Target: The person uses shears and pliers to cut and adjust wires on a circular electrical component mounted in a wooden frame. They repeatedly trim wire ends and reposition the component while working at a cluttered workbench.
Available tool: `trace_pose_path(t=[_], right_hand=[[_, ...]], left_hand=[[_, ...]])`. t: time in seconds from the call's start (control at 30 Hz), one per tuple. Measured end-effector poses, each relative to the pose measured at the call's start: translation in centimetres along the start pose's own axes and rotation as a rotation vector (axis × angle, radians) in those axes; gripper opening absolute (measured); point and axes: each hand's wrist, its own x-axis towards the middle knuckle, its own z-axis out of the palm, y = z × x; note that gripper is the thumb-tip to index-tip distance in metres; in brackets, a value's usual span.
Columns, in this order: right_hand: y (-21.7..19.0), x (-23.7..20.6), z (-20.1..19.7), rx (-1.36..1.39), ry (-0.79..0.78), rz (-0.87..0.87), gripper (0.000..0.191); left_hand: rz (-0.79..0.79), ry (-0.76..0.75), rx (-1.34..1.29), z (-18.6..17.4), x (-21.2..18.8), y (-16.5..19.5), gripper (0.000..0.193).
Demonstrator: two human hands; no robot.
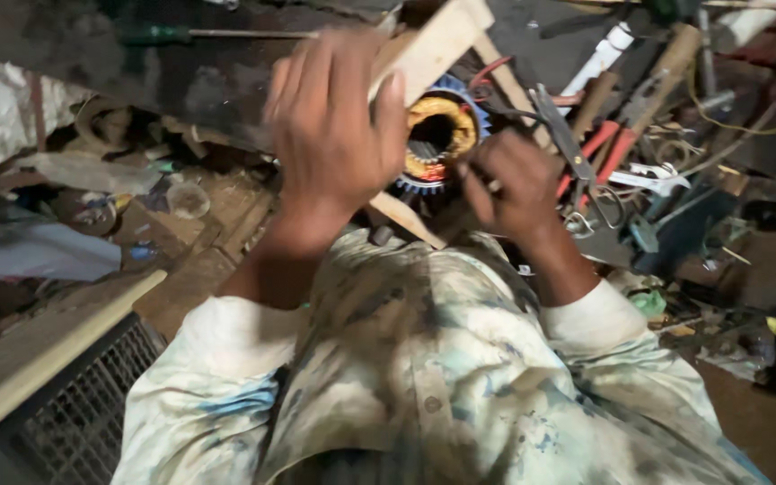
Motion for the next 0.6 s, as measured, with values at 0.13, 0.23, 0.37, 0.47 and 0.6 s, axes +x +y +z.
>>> trace_pose_path(t=[0.13, 0.23, 0.37, 0.47, 0.6], right_hand=[[0.3, -4.4, -1.2, -0.027, 0.022, 0.001, 0.010], [1.9, -7.5, -3.3, -0.050, 0.103, 0.168, 0.008], [6.0, -9.3, -6.9, -0.150, 0.227, 0.417, 0.010], [8.1, -9.8, -8.9, -0.187, 0.241, 0.620, 0.012], [9.2, -9.9, -9.5, -0.265, 0.278, 0.589, 0.014]], left_hand=[[0.233, -0.176, -0.102, -0.9, -3.1, 3.6, 0.023], [-0.004, -0.339, -0.165, 1.9, -5.6, 5.5, 0.038], [-0.231, -0.464, -0.025, 3.6, -7.3, 4.6, 0.048], [-0.193, -0.483, -0.028, 3.4, -7.3, 4.3, 0.048], [-0.102, -0.396, -0.119, 1.4, -6.8, 5.9, 0.033]])
